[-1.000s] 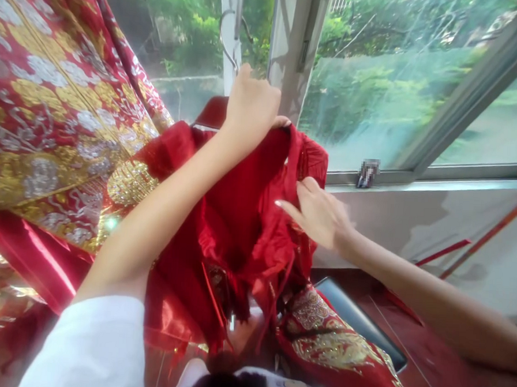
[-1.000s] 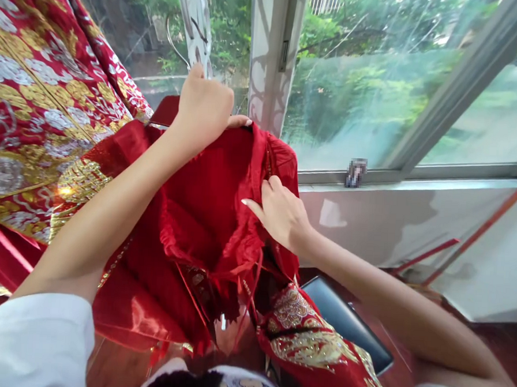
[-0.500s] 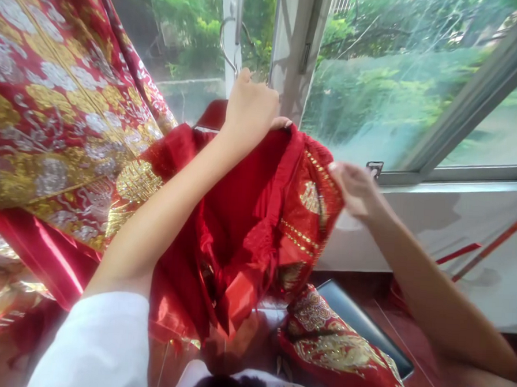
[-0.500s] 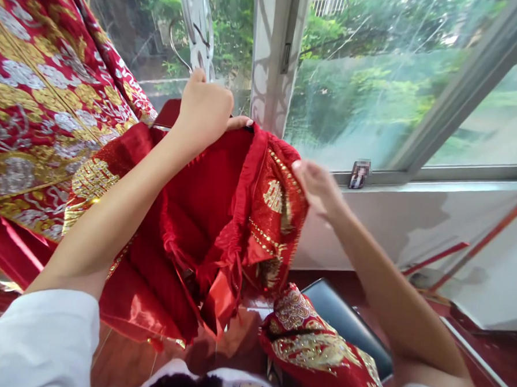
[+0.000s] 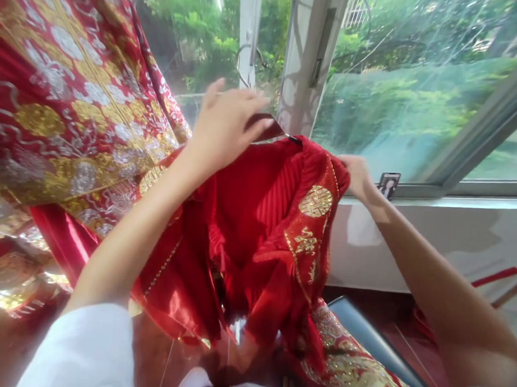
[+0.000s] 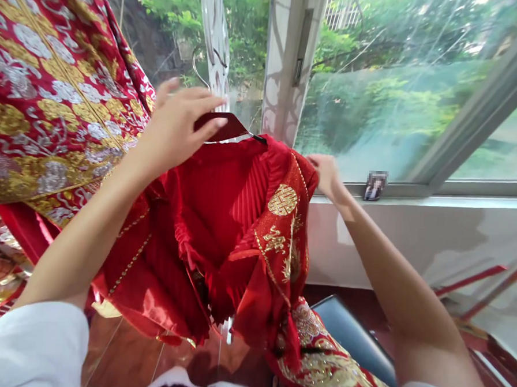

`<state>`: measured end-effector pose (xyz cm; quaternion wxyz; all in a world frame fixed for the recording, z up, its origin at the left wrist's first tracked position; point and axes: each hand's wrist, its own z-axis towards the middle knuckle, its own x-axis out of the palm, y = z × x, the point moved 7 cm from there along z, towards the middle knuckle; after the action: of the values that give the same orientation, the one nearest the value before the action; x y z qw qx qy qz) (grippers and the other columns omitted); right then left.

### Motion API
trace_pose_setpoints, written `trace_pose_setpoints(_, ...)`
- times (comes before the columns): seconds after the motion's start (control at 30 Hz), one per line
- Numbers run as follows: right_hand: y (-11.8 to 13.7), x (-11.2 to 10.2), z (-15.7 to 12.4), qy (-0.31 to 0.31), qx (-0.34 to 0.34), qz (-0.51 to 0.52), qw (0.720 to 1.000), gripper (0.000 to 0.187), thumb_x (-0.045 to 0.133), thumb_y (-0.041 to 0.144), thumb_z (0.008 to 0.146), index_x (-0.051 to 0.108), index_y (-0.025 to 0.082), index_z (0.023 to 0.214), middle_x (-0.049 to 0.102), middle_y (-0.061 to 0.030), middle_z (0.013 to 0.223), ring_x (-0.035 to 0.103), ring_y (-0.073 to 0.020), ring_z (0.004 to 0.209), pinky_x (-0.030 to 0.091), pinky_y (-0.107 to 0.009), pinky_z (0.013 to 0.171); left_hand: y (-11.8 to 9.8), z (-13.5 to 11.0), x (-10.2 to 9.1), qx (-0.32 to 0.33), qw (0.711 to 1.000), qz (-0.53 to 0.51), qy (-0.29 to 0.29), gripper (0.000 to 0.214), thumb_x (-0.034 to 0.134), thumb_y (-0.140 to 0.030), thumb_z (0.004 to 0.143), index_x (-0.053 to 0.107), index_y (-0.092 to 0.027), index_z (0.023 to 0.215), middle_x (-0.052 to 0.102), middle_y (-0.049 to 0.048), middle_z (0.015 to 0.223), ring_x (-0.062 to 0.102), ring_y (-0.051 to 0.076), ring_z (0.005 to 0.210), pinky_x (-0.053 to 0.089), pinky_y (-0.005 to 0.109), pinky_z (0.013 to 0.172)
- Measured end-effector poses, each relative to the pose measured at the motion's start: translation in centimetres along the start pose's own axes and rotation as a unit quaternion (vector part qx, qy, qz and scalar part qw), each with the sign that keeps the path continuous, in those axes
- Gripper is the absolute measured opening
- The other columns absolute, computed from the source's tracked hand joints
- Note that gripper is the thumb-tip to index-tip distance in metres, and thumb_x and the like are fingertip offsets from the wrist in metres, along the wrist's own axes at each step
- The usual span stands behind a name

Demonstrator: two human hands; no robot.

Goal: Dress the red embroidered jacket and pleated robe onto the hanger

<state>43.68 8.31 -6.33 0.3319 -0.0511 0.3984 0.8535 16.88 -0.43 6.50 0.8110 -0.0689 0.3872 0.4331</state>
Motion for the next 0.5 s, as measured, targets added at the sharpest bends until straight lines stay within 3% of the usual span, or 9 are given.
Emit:
trace_pose_setpoints(0.1, 0.1, -2.6, -3.5, -0.049, 0.010, 0.019, 0.999, 0.040, 0.045, 0.040, 0.089, 0.048, 0.020, 0.054, 0.047, -0.0010, 0.050, 0.042, -0.0122, 0.048, 0.035, -0.027, 0.052, 3.9, -6.2, -2.6, -0.168, 0.983, 0.071, -0.011, 0.053, 0.034, -0.055, 0.092, 0.053, -0.024, 0.130, 0.060, 0.0099, 0.128, 0.048, 0.033, 0.122, 0.030, 0.046, 0.105)
trace_pose_setpoints(0.17, 0.8, -2.2, -5.7, -0.024, 0.001, -0.008, 1.000, 0.030, 0.052, 0.043, 0.083, 0.056, 0.019, 0.065, 0.059, -0.0063, 0.064, 0.052, -0.0162, 0.058, 0.042, -0.030, 0.058, 6.4, -10.0, -2.6, -0.245, 0.966, 0.077, 0.027, 0.054, 0.033, -0.059, 0.091, 0.055, -0.020, 0.122, 0.065, 0.0125, 0.111, 0.053, 0.035, 0.113, 0.037, 0.045, 0.095)
trace_pose_setpoints(0.23, 1.5, -1.3, -7.6, -0.002, -0.005, -0.044, 0.999, 0.023, 0.056, 0.042, 0.078, 0.058, 0.019, 0.075, 0.064, -0.0093, 0.081, 0.056, -0.0187, 0.069, 0.045, -0.032, 0.063, 8.1, -12.5, -1.9, -0.276, 0.957, 0.055, 0.065, 0.050, 0.030, -0.059, 0.092, 0.058, -0.020, 0.106, 0.066, 0.0106, 0.087, 0.059, 0.032, 0.094, 0.041, 0.040, 0.083)
trace_pose_setpoints(0.33, 1.6, -0.9, -8.3, 0.050, 0.025, -0.008, 0.998, 0.025, 0.052, 0.043, 0.078, 0.055, 0.019, 0.073, 0.060, -0.0067, 0.075, 0.053, -0.0176, 0.067, 0.043, -0.030, 0.060, 9.5, -13.4, -1.2, -0.284, 0.954, 0.047, 0.079, 0.044, 0.028, -0.056, 0.093, 0.054, -0.021, 0.087, 0.054, 0.0055, 0.066, 0.054, 0.025, 0.068, 0.037, 0.034, 0.066)
trace_pose_setpoints(0.4, 1.2, -2.4, -7.2, 0.062, 0.063, 0.029, 0.996, 0.026, 0.056, 0.043, 0.076, 0.056, 0.019, 0.067, 0.055, -0.0030, 0.062, 0.048, -0.0146, 0.058, 0.039, -0.027, 0.054, 9.9, -13.0, -0.8, -0.273, 0.958, 0.035, 0.082, 0.044, 0.029, -0.057, 0.093, 0.051, -0.021, 0.080, 0.050, 0.0031, 0.063, 0.048, 0.021, 0.062, 0.033, 0.032, 0.061)
trace_pose_setpoints(0.5, 1.0, -7.1, -3.2, -0.068, 0.078, 0.001, 0.995, 0.018, 0.073, 0.031, 0.067, 0.062, 0.017, 0.065, 0.056, -0.0017, 0.060, 0.042, -0.0098, 0.054, 0.034, -0.025, 0.051, 10.7, -12.2, 0.2, -0.229, 0.968, -0.053, 0.088, 0.043, 0.032, -0.055, 0.092, 0.054, -0.020, 0.081, 0.058, 0.0026, 0.072, 0.051, 0.020, 0.069, 0.037, 0.030, 0.065)
